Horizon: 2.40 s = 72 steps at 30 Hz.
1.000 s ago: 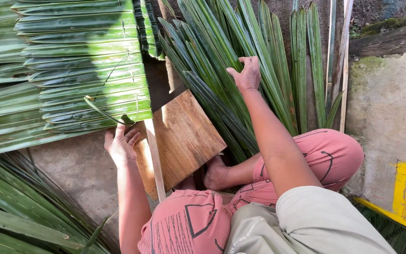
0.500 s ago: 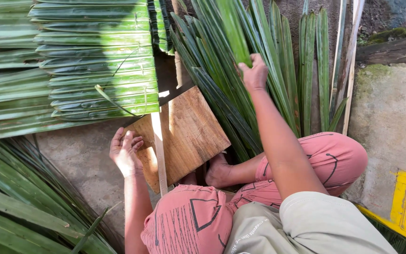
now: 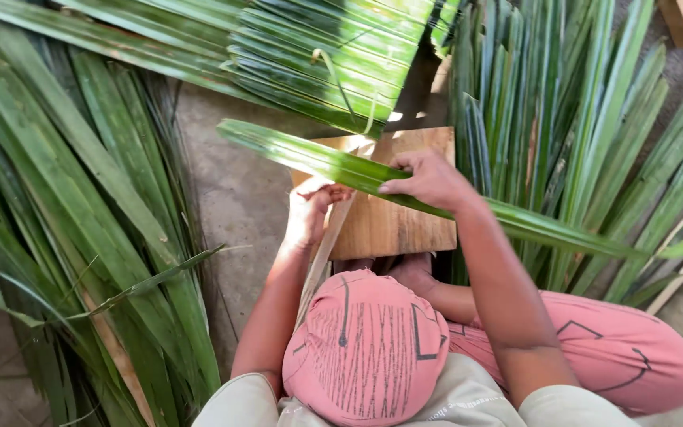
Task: Weaving palm leaves over a wooden spine to create a thatched panel
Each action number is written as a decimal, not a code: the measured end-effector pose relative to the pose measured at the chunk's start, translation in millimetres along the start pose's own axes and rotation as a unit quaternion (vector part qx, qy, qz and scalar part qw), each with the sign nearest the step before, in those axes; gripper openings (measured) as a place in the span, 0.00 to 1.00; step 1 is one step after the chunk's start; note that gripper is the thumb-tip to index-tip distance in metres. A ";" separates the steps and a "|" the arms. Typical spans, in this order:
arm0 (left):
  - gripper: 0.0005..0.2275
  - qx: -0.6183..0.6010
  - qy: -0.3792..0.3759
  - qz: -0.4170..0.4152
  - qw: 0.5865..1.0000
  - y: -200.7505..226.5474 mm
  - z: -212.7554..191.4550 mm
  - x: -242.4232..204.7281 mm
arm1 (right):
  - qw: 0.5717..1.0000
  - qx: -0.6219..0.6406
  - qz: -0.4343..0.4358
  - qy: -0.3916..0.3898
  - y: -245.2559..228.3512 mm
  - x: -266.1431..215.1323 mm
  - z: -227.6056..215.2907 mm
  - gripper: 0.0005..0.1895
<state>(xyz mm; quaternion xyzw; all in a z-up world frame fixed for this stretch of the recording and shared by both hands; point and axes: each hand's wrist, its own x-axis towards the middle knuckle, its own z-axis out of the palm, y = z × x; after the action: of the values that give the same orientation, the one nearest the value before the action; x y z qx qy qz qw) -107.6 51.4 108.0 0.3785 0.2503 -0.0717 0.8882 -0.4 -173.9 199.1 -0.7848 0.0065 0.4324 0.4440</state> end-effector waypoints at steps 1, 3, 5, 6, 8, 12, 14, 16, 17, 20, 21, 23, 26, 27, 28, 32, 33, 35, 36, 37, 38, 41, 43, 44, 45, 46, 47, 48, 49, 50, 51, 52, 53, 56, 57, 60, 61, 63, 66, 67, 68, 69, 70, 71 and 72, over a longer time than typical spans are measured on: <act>0.12 0.000 0.004 0.003 1.000 -3.5 -2.3 10.2 | 1.000 -0.001 -0.002 -0.004 13.7 15.7 9.6 0.11; 0.10 -0.041 0.187 -0.030 0.981 -13.8 -6.4 30.6 | 1.000 0.015 0.015 -0.020 44.1 45.5 28.3 0.12; 0.12 -0.023 0.208 -0.035 0.977 -24.4 -22.4 53.9 | 0.999 0.014 0.027 -0.009 49.4 56.1 30.6 0.15; 0.15 -0.004 0.225 -0.038 0.974 -30.9 -28.9 65.6 | 0.999 0.014 0.037 0.006 53.0 60.1 30.6 0.17; 0.16 -0.003 0.223 -0.045 0.974 -28.9 -25.5 76.1 | 0.998 0.026 0.046 0.033 68.7 65.1 24.2 0.18; 0.16 -0.019 0.228 -0.062 0.971 -43.2 -29.3 88.1 | 0.994 0.027 0.072 0.077 90.2 72.1 14.7 0.19; 0.15 -0.018 0.222 -0.065 0.973 -48.1 -31.0 92.2 | 0.992 0.045 0.074 0.091 99.6 78.4 16.2 0.19; 0.15 -0.020 0.219 -0.063 0.973 -49.0 -32.3 98.2 | 0.991 0.060 0.071 0.100 98.4 83.7 15.3 0.19; 0.14 -0.017 0.217 -0.062 0.974 -49.1 -33.8 100.3 | 0.990 0.056 0.072 0.103 94.8 83.6 15.6 0.18; 0.14 -0.013 0.213 -0.056 0.975 -55.2 -42.9 105.5 | 0.991 0.047 0.065 0.106 97.6 88.1 19.2 0.18; 0.15 -0.013 0.208 -0.052 0.977 -57.0 -46.2 109.3 | 0.991 0.042 0.058 0.109 99.5 92.0 19.7 0.18; 0.14 -0.012 0.212 -0.055 0.976 -57.3 -47.8 110.0 | 0.991 0.065 0.050 0.105 90.8 88.2 20.8 0.20; 0.14 -0.008 0.215 -0.061 0.975 -60.1 -49.6 110.4 | 0.989 0.096 0.045 0.107 88.3 84.7 22.1 0.21; 0.14 -0.005 0.215 -0.061 0.975 -60.8 -49.5 111.7 | 0.988 0.103 0.044 0.110 88.6 84.6 21.7 0.21; 0.14 -0.004 0.214 -0.062 0.975 -58.5 -47.7 111.3 | 0.987 0.104 0.044 0.112 90.1 85.7 21.7 0.21; 0.14 -0.008 0.215 -0.066 0.974 -55.9 -46.8 108.9 | 0.987 0.097 0.041 0.118 93.1 86.3 23.8 0.21; 0.14 -0.007 0.216 -0.069 0.974 -56.7 -47.4 108.7 | 0.987 0.093 0.044 0.122 92.7 85.6 24.0 0.21; 0.16 0.006 0.204 -0.098 0.974 -33.6 -24.1 97.1 | 0.989 0.071 0.045 0.123 96.2 90.3 25.2 0.21; 0.17 0.018 0.192 -0.125 0.973 -23.2 -11.4 91.7 | 0.990 0.049 0.045 0.123 99.0 91.8 24.7 0.21; 0.17 0.019 0.188 -0.130 0.973 -28.6 -9.2 90.3 | 0.989 0.051 0.049 0.128 100.7 93.2 24.9 0.21; 0.19 0.052 0.169 -0.154 0.972 -33.7 -7.1 88.7 | 0.989 0.054 0.050 0.128 102.3 94.6 25.2 0.21; 0.21 0.109 0.153 -0.183 0.965 -45.6 -4.3 84.0 | 0.989 0.050 0.048 0.128 108.2 100.5 29.2 0.21; 0.20 0.133 0.154 -0.189 0.961 -52.4 -4.4 84.8 | 0.990 0.042 0.045 0.129 109.0 101.6 30.0 0.21; 0.20 0.133 0.158 -0.186 0.960 -55.4 -6.0 86.3 | 0.990 0.049 0.045 0.128 107.6 100.6 30.4 0.21; 0.21 0.133 0.164 -0.184 0.960 -58.0 -8.1 87.1 | 0.990 0.056 0.044 0.124 105.8 99.7 31.3 0.21; 0.21 0.132 0.166 -0.183 0.960 -53.3 -3.3 86.9 | 0.990 0.056 0.043 0.123 106.0 98.7 29.2 0.21; 0.20 0.136 0.157 -0.185 0.961 -48.2 0.3 85.8 | 0.990 0.059 0.040 0.123 106.1 98.0 28.5 0.22; 0.19 0.140 0.149 -0.187 0.961 -43.1 3.8 84.6 | 0.990 0.063 0.036 0.123 106.1 97.2 27.9 0.22; 0.19 0.139 0.150 -0.185 0.961 -37.2 6.5 82.3 | 0.990 0.062 0.035 0.121 102.8 95.5 27.1 0.22; 0.20 0.124 0.138 -0.185 0.965 -31.3 9.5 79.9 | 0.990 0.073 0.035 0.117 99.6 93.6 25.9 0.22; 0.21 0.110 0.125 -0.185 0.968 -25.7 13.1 77.7 | 0.989 0.085 0.035 0.114 96.8 90.8 24.7 0.22; 0.21 0.111 0.125 -0.184 0.969 -31.3 7.8 79.3 | 0.989 0.085 0.035 0.114 93.1 88.5 23.3 0.22; 0.20 0.127 0.124 -0.180 0.967 -37.1 3.1 81.3 | 0.989 0.083 0.034 0.114 89.7 85.9 21.5 0.22; 0.17 0.146 0.124 -0.172 0.966 -49.7 -6.3 86.0 | 0.989 0.085 0.033 0.114 87.0 83.5 20.4 0.22; 0.16 0.149 0.126 -0.167 0.966 -53.1 -9.1 87.1 | 0.989 0.087 0.032 0.112 87.5 83.5 21.2 0.22; 0.14 0.156 0.138 -0.155 0.966 -48.3 -2.3 85.2 | 0.990 0.048 0.026 0.131 88.0 84.2 23.5 0.22; 0.14 0.157 0.135 -0.160 0.965 -50.6 -5.2 85.5 | 0.989 0.050 0.030 0.134 90.0 86.0 25.6 0.22; 0.13 0.168 0.149 -0.143 0.964 -56.9 -7.8 87.9 | 0.973 -0.132 0.030 0.185 95.6 88.0 26.9 0.25; 0.13 0.183 0.160 -0.126 0.962 -67.7 -10.4 90.0 | 0.941 -0.183 -0.031 0.283 76.2 56.4 34.9 0.23; 0.13 0.185 0.155 -0.129 0.962 -64.8 -8.2 90.0 | 0.940 -0.182 -0.027 0.287 71.8 47.9 41.2 0.23; 0.13 0.194 0.160 -0.122 0.960 -61.7 -6.1 89.4 | 0.947 -0.125 0.000 0.297 67.1 39.2 48.0 0.16; 0.12 0.204 0.165 -0.116 0.958 -58.9 -4.6 87.3 | 0.950 -0.066 0.027 0.305 62.7 29.7 55.7 0.08; 0.12 0.206 0.161 -0.119 0.958 -56.6 1.0 83.8 | 0.949 -0.065 0.031 0.308 65.1 26.2 60.1 0.08; 0.12 0.210 0.163 -0.108 0.958 -51.6 6.3 82.5 | 0.946 -0.059 0.045 0.315 65.4 25.4 64.1 0.11; 0.12 0.214 0.165 -0.098 0.958 -46.1 11.5 80.8 | 0.944 -0.054 0.059 0.321 65.2 24.3 68.4 0.13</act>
<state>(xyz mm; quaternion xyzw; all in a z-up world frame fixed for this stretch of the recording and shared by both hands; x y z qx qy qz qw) -47.9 15.9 45.1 0.5400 0.4083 -0.1465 0.7212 -56.9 -156.3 121.6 -0.9029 0.1720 0.1824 0.3491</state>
